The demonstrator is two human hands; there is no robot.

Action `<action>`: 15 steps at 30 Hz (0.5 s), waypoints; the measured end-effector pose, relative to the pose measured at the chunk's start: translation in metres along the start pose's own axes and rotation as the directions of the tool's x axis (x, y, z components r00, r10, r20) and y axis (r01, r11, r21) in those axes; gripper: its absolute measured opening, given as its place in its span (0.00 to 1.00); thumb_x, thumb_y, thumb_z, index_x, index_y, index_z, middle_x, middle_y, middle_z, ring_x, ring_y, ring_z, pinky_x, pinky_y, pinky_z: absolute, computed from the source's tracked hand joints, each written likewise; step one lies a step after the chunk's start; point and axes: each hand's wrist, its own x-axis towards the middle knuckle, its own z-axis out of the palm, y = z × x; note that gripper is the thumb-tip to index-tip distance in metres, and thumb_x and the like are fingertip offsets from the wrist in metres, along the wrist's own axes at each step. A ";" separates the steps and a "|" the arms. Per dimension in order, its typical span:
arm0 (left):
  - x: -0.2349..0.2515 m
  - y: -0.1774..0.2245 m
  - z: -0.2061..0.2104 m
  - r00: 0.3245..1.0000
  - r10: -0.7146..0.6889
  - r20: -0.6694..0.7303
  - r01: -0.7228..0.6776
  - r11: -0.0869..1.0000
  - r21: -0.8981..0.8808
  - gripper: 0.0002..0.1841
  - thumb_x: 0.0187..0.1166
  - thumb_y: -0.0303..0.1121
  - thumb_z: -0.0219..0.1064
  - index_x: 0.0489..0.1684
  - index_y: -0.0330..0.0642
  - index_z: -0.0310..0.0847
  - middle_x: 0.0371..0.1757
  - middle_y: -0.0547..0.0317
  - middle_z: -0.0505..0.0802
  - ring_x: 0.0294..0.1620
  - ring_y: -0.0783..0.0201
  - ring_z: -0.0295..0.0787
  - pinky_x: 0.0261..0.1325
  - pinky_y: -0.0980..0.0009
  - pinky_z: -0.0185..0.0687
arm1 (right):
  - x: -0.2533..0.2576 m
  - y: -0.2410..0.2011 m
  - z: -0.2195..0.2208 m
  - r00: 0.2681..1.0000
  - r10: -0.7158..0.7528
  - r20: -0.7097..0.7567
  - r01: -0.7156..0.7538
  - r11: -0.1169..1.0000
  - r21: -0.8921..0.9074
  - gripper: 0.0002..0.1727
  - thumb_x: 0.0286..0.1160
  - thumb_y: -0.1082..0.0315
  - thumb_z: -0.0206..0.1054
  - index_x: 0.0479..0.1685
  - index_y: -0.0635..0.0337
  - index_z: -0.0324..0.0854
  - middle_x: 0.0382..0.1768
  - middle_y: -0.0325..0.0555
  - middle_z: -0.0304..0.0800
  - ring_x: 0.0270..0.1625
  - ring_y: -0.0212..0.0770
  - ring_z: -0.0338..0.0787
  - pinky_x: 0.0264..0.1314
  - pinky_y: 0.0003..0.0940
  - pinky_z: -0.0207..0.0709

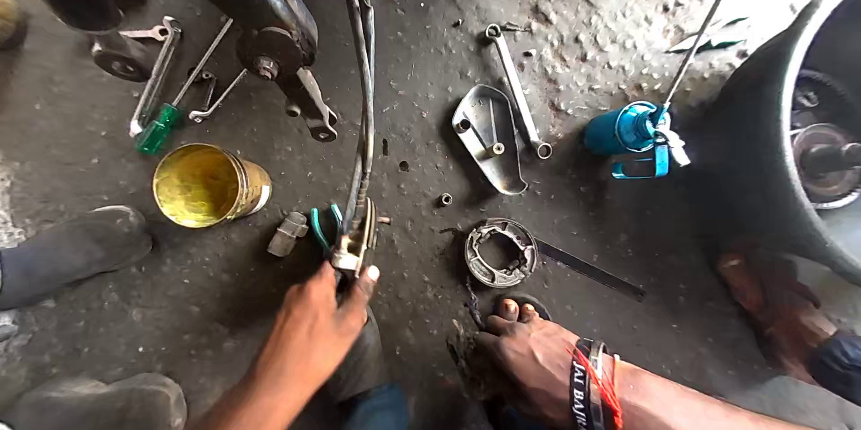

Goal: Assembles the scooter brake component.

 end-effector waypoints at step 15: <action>0.013 -0.006 -0.007 0.996 -0.023 0.081 0.041 0.975 -0.220 0.23 0.82 0.61 0.63 0.42 0.50 0.89 0.26 0.64 0.90 0.26 0.67 0.88 0.33 0.60 0.86 | 0.011 0.019 -0.010 0.975 -0.042 -0.217 0.057 0.996 0.065 0.24 0.82 0.58 0.58 0.76 0.48 0.78 0.71 0.53 0.84 0.73 0.59 0.83 0.72 0.62 0.74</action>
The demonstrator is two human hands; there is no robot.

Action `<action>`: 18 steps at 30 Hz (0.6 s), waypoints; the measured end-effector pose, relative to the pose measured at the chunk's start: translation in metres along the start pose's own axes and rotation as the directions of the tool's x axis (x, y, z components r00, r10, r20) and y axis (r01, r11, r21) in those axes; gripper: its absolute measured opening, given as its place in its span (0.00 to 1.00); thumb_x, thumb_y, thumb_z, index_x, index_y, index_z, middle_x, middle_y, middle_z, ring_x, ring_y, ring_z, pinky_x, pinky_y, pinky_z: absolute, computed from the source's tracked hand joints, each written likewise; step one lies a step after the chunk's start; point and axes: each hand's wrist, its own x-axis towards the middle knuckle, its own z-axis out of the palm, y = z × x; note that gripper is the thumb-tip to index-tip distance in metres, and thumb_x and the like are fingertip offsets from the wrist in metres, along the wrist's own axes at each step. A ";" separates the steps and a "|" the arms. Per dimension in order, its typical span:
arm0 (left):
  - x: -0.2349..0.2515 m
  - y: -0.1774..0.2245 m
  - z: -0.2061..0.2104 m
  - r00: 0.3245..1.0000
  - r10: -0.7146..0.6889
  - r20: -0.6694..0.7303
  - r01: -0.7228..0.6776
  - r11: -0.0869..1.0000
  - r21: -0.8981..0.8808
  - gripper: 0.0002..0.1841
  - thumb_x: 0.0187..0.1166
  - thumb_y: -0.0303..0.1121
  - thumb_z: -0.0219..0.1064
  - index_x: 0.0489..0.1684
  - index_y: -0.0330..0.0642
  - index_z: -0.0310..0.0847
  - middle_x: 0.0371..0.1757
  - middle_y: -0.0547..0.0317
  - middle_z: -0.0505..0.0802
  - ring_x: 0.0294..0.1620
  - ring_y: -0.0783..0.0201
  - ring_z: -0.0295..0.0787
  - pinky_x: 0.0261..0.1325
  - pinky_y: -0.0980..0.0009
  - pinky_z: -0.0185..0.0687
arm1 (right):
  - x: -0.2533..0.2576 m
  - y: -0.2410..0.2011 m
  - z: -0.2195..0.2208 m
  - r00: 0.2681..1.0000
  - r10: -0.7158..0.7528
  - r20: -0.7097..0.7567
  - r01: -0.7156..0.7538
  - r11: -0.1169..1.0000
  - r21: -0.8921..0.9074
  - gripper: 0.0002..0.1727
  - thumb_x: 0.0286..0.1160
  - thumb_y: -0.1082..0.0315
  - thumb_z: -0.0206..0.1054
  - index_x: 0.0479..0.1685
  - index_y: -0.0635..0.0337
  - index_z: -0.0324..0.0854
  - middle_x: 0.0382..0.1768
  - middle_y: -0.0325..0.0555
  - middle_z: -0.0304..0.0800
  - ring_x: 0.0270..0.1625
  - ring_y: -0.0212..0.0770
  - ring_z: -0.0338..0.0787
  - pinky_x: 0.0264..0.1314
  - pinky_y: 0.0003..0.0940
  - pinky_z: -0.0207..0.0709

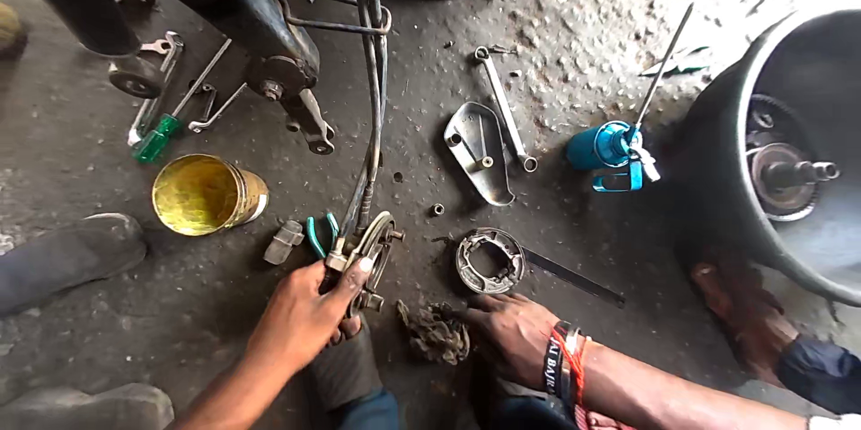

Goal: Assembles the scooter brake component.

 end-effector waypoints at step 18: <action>0.004 0.000 0.002 0.991 -0.071 0.110 0.079 0.995 -0.067 0.25 0.82 0.59 0.64 0.46 0.42 0.87 0.25 0.60 0.88 0.20 0.69 0.84 0.31 0.68 0.85 | 0.033 0.092 -0.047 0.884 0.270 -0.381 -0.183 0.951 0.251 0.20 0.50 0.61 0.86 0.39 0.55 0.82 0.37 0.46 0.87 0.40 0.48 0.89 0.43 0.55 0.82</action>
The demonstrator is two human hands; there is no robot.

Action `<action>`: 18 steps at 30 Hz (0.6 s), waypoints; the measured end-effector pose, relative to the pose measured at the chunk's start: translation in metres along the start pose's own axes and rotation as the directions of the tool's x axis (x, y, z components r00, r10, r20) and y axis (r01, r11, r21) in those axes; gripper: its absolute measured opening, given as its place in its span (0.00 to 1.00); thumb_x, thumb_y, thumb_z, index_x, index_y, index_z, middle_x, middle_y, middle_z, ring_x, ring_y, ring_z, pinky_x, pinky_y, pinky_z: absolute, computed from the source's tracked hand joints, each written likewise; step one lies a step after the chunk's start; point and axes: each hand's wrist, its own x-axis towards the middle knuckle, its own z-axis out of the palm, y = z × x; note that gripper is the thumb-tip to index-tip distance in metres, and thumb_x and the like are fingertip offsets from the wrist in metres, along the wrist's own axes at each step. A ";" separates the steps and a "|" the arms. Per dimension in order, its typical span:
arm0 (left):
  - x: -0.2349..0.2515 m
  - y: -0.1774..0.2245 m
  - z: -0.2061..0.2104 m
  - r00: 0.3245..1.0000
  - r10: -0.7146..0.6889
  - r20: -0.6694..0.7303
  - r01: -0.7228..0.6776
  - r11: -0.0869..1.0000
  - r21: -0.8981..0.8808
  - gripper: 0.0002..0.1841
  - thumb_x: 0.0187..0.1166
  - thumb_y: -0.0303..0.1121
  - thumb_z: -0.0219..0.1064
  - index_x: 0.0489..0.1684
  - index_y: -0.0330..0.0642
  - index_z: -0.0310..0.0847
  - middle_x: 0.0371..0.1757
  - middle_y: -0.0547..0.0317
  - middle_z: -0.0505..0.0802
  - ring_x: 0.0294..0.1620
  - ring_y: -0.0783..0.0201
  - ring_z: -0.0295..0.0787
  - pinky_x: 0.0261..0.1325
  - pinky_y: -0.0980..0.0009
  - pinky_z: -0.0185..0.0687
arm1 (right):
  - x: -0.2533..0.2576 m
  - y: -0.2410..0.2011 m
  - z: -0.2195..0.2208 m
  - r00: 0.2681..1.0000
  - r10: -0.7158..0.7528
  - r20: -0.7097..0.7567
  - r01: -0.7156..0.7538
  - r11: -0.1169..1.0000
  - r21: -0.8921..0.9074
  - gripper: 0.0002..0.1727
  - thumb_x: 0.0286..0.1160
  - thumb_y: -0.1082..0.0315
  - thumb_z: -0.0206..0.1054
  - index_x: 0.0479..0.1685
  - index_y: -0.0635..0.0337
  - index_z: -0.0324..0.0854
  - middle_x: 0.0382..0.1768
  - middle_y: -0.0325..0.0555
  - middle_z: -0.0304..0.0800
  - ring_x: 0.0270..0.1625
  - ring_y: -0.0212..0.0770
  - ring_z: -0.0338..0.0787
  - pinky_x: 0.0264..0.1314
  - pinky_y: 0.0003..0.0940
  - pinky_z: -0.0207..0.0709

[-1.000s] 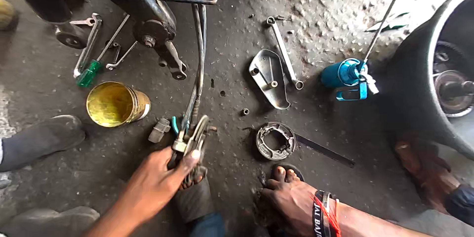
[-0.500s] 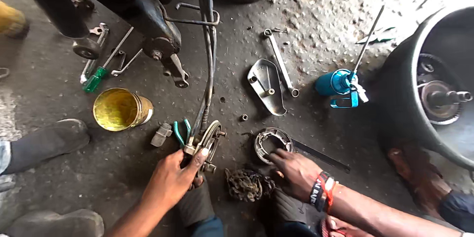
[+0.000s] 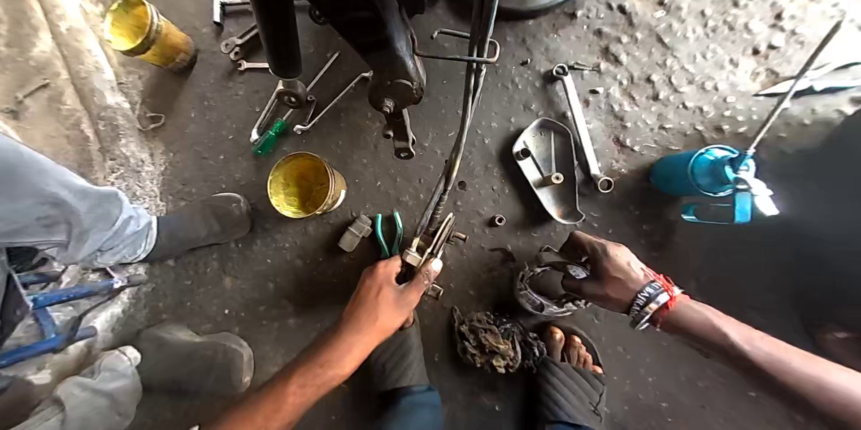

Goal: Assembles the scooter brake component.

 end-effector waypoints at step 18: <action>0.004 -0.016 0.001 0.971 0.166 -0.170 -0.144 0.981 0.132 0.25 0.80 0.60 0.65 0.35 0.46 0.88 0.24 0.59 0.87 0.28 0.61 0.86 0.35 0.52 0.81 | 0.020 -0.005 -0.004 0.989 0.003 0.146 -0.005 1.000 0.010 0.25 0.77 0.37 0.66 0.45 0.48 0.95 0.38 0.46 0.96 0.45 0.49 0.94 0.52 0.60 0.82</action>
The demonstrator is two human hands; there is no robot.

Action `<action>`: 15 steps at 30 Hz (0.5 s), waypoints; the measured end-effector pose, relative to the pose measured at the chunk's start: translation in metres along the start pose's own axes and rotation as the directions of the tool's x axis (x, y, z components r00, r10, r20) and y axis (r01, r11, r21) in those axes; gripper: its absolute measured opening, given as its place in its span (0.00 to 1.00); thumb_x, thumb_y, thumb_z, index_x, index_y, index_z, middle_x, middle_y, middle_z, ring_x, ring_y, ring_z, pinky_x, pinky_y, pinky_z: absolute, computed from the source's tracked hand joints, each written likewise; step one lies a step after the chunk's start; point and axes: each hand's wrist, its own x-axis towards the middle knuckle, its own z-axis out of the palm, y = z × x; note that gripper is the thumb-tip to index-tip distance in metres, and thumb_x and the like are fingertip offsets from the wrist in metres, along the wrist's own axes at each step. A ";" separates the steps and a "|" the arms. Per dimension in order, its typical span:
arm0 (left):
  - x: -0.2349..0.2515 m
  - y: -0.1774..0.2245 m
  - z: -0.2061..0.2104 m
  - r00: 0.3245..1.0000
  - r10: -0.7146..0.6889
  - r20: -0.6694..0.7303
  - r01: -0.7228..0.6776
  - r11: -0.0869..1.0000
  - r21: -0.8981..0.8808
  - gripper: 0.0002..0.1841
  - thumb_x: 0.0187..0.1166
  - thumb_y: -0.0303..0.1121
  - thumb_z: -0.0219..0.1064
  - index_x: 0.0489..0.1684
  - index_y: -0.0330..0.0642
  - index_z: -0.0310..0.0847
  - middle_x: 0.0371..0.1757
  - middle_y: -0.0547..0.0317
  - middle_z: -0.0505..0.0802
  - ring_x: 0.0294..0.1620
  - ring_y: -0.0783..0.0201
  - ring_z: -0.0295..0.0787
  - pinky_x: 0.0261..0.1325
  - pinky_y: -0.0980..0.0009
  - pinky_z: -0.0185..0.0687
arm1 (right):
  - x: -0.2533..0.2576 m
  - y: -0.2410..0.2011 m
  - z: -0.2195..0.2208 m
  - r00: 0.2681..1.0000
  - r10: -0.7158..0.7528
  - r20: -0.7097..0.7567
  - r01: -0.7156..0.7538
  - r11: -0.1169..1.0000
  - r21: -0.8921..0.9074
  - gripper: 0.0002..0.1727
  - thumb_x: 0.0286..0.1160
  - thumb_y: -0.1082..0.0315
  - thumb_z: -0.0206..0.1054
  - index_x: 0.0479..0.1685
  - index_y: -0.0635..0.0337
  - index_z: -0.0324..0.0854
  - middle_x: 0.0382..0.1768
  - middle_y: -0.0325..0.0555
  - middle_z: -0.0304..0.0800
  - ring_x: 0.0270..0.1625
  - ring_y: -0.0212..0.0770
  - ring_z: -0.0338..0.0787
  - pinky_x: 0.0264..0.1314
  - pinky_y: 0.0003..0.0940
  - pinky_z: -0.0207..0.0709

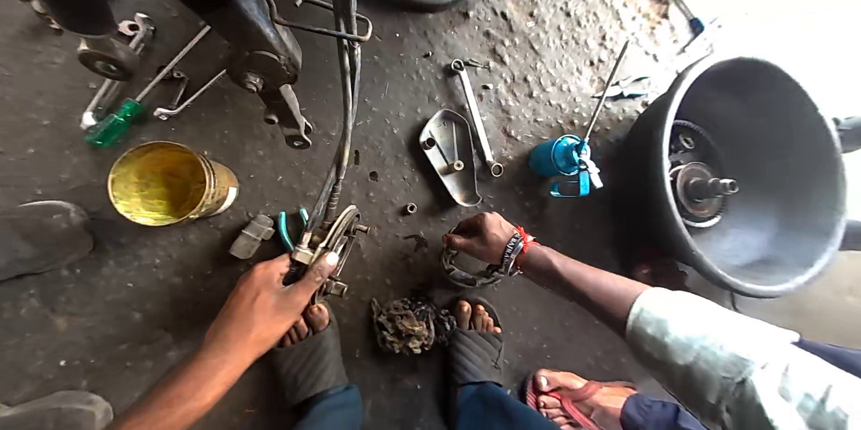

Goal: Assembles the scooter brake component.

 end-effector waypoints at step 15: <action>-0.002 0.005 0.001 1.000 0.010 0.007 -0.010 1.000 -0.010 0.23 0.81 0.58 0.65 0.34 0.47 0.88 0.22 0.62 0.86 0.25 0.64 0.84 0.32 0.56 0.80 | -0.025 0.006 0.039 0.767 -0.513 -0.385 0.345 0.836 -0.427 0.26 0.73 0.38 0.65 0.20 0.49 0.83 0.11 0.39 0.79 0.15 0.42 0.84 0.16 0.45 0.72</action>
